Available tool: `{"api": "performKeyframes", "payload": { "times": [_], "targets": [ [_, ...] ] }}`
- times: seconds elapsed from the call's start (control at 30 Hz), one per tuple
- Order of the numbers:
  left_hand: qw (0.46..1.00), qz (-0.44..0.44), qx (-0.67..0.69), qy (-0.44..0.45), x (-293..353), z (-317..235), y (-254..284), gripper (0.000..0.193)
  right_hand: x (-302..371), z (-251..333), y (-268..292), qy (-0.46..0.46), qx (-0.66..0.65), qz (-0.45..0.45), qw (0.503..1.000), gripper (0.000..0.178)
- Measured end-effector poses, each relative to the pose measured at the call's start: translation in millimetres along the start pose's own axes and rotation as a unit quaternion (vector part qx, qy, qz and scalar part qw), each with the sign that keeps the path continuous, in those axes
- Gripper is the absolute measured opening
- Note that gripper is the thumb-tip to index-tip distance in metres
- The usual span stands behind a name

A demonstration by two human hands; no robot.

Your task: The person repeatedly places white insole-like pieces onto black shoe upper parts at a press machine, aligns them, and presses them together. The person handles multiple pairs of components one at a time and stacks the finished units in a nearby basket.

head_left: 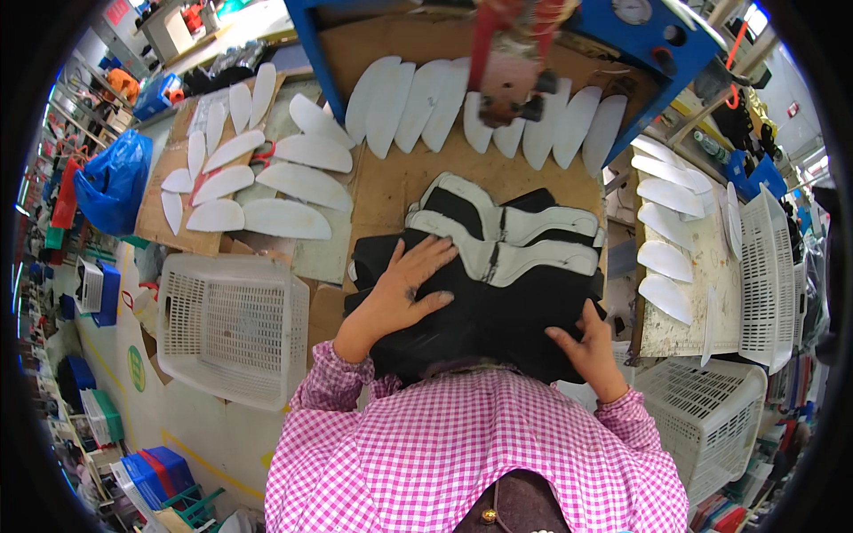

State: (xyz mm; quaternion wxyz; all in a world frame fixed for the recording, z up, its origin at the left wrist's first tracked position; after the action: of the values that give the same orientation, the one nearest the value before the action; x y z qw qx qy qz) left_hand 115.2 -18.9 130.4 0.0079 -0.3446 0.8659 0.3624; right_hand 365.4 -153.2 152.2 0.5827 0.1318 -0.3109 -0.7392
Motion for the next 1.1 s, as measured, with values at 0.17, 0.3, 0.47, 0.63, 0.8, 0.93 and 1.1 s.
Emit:
{"api": "performKeyframes", "payload": {
  "times": [0.17, 0.3, 0.47, 0.63, 0.8, 0.93, 1.1],
  "targets": [
    [0.932, -0.206, 0.296, -0.047, 23.0, 15.0, 58.2, 0.047, -16.9, 37.5, 13.7, -0.036, -0.243, 0.082, 0.966, 0.048],
    [0.828, -0.229, 0.511, -0.046, 62.1, 29.3, 91.1, 0.047, -32.6, 61.6, 20.2, -0.037, -0.312, 0.064, 0.947, 0.049],
    [0.803, -0.003, 0.595, -0.028, 76.6, 8.2, 70.7, 0.055, -49.4, 59.8, -4.6, -0.038, -0.421, 0.051, 0.905, 0.050],
    [0.828, 0.003, 0.560, 0.036, 44.5, -3.4, 20.1, 0.073, -60.2, 52.5, -11.7, -0.033, -0.495, 0.057, 0.867, 0.047],
    [0.731, -0.202, 0.644, -0.104, 23.4, -10.4, 31.6, 0.063, -63.6, 53.2, -10.6, -0.022, -0.488, 0.109, 0.866, 0.046],
    [0.735, -0.409, 0.541, 0.018, 39.3, -7.1, 43.6, 0.036, -67.3, 53.4, -0.5, -0.002, -0.297, 0.101, 0.949, 0.046],
    [0.708, -0.458, 0.525, 0.119, 26.2, -4.4, 40.5, 0.027, -79.8, 53.1, 22.6, 0.067, -0.122, 0.106, 0.985, 0.051]
  ]
}}
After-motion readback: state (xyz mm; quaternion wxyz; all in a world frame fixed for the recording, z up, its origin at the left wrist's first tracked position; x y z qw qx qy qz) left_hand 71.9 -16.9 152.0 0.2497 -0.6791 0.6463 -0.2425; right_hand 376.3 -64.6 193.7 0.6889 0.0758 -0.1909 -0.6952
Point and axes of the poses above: each hand's wrist, its own x-axis away from the middle knuckle, its own y-axis out of the back of the hand, z = x × y, the point moved 7 cm from there along -x, towards the middle knuckle, and after that the axes turned 9 degrees about -y, right-handed, at the moved point
